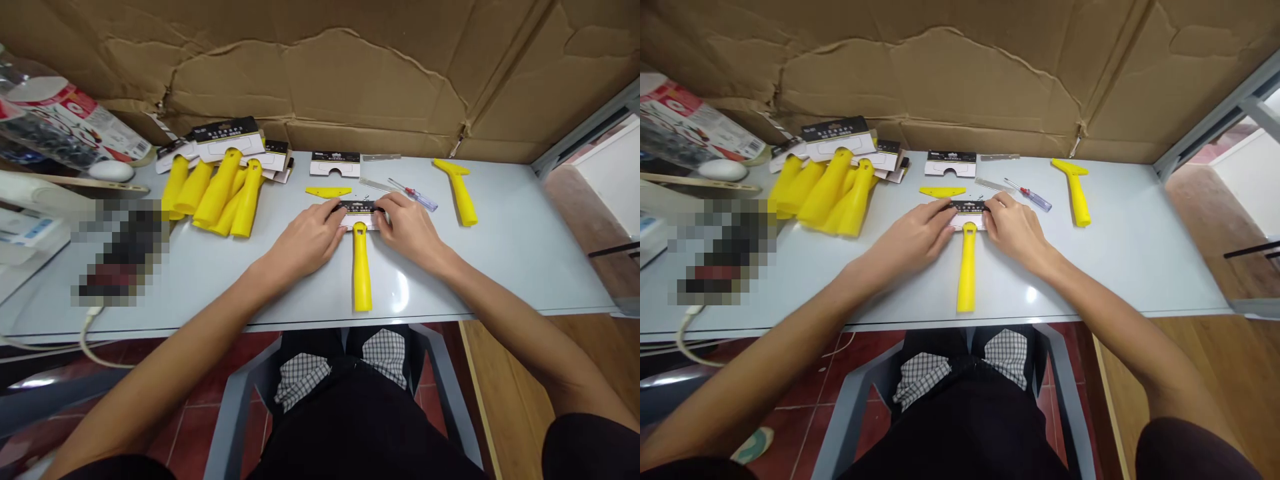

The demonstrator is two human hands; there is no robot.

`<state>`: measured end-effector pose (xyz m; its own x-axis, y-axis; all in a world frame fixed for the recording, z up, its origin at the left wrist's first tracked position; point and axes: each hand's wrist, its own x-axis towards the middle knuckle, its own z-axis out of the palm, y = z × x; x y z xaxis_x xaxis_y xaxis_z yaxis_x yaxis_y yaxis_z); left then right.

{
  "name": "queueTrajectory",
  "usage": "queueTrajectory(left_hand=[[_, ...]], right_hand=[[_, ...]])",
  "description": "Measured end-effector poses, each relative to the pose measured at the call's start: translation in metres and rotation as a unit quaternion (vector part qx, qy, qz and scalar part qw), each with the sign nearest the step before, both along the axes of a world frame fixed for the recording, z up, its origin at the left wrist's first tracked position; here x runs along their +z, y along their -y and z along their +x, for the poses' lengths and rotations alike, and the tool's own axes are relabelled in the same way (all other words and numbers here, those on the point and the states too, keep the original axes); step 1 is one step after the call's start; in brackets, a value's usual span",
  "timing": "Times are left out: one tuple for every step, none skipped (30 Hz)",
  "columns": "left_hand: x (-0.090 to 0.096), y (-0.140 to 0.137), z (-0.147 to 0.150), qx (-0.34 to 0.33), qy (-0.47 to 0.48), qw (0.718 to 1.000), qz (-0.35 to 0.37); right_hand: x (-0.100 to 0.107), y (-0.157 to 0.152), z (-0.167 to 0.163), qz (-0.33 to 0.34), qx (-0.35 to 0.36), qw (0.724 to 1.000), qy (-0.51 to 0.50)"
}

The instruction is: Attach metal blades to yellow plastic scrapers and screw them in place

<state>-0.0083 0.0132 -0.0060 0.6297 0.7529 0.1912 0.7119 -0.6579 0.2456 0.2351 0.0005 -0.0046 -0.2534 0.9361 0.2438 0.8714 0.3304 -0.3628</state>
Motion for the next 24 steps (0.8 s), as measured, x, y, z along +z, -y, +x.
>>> queueTrajectory(left_hand=[[0.0,0.005,-0.002,0.013,0.004,1.0,-0.004],[-0.001,0.01,-0.005,0.026,0.009,1.0,-0.006],[-0.003,0.015,-0.008,0.037,0.014,0.999,-0.007],[-0.006,0.02,-0.01,0.047,0.018,0.999,-0.009],[-0.01,0.025,-0.013,0.056,0.017,0.998,-0.012],[-0.014,0.029,-0.014,0.069,0.012,0.997,-0.019],[-0.018,0.033,-0.015,0.083,0.008,0.996,-0.026],[-0.021,0.036,-0.015,0.095,0.005,0.995,-0.033],[-0.024,0.038,-0.014,0.105,0.004,0.994,-0.04],[-0.026,0.04,-0.013,0.113,0.004,0.993,-0.043],[-0.028,0.042,-0.011,0.118,0.004,0.992,-0.045],[-0.028,0.044,-0.01,0.119,0.002,0.992,-0.043],[-0.029,0.045,-0.009,0.119,0.0,0.992,-0.04],[-0.029,0.046,-0.008,0.117,-0.003,0.992,-0.035],[-0.029,0.047,-0.008,0.116,-0.007,0.993,-0.031],[-0.029,0.048,-0.008,0.115,-0.01,0.993,-0.026],[-0.029,0.048,-0.008,0.115,-0.012,0.993,-0.022],[-0.03,0.048,-0.009,0.117,-0.012,0.993,-0.019],[-0.03,0.049,-0.009,0.118,-0.01,0.993,-0.016],[-0.031,0.049,-0.009,0.119,-0.006,0.993,-0.015],[-0.031,0.049,-0.009,0.119,-0.002,0.993,-0.015],[-0.031,0.049,-0.009,0.12,0.0,0.993,-0.015],[-0.031,0.048,-0.008,0.12,0.001,0.993,-0.016],[-0.032,0.048,-0.008,0.121,0.002,0.993,-0.017]], right_hand=[[0.001,0.008,0.001,0.003,-0.011,1.0,0.013],[0.001,0.016,0.003,0.01,-0.022,0.999,0.027],[0.0,0.024,0.005,0.015,-0.027,0.999,0.04],[-0.003,0.03,0.008,0.014,-0.028,0.998,0.051],[-0.006,0.036,0.01,0.009,-0.031,0.998,0.058],[-0.009,0.041,0.012,-0.001,-0.033,0.997,0.067],[-0.013,0.044,0.014,-0.014,-0.037,0.996,0.08],[-0.016,0.046,0.015,-0.026,-0.04,0.994,0.093],[-0.019,0.047,0.016,-0.039,-0.042,0.993,0.106],[-0.02,0.047,0.016,-0.05,-0.045,0.991,0.118],[-0.021,0.047,0.015,-0.058,-0.048,0.989,0.127],[-0.022,0.047,0.015,-0.064,-0.05,0.988,0.134],[-0.022,0.047,0.014,-0.068,-0.052,0.986,0.139],[-0.021,0.047,0.014,-0.071,-0.054,0.986,0.144],[-0.021,0.047,0.013,-0.073,-0.054,0.985,0.147],[-0.021,0.047,0.013,-0.074,-0.054,0.984,0.15],[-0.021,0.047,0.013,-0.073,-0.052,0.984,0.153],[-0.021,0.047,0.014,-0.072,-0.052,0.984,0.155],[-0.022,0.047,0.014,-0.07,-0.051,0.984,0.156],[-0.023,0.047,0.015,-0.068,-0.051,0.984,0.156],[-0.024,0.047,0.015,-0.066,-0.051,0.984,0.156],[-0.024,0.046,0.016,-0.064,-0.053,0.984,0.156],[-0.025,0.046,0.016,-0.064,-0.055,0.984,0.157],[-0.026,0.046,0.017,-0.063,-0.057,0.984,0.158]])
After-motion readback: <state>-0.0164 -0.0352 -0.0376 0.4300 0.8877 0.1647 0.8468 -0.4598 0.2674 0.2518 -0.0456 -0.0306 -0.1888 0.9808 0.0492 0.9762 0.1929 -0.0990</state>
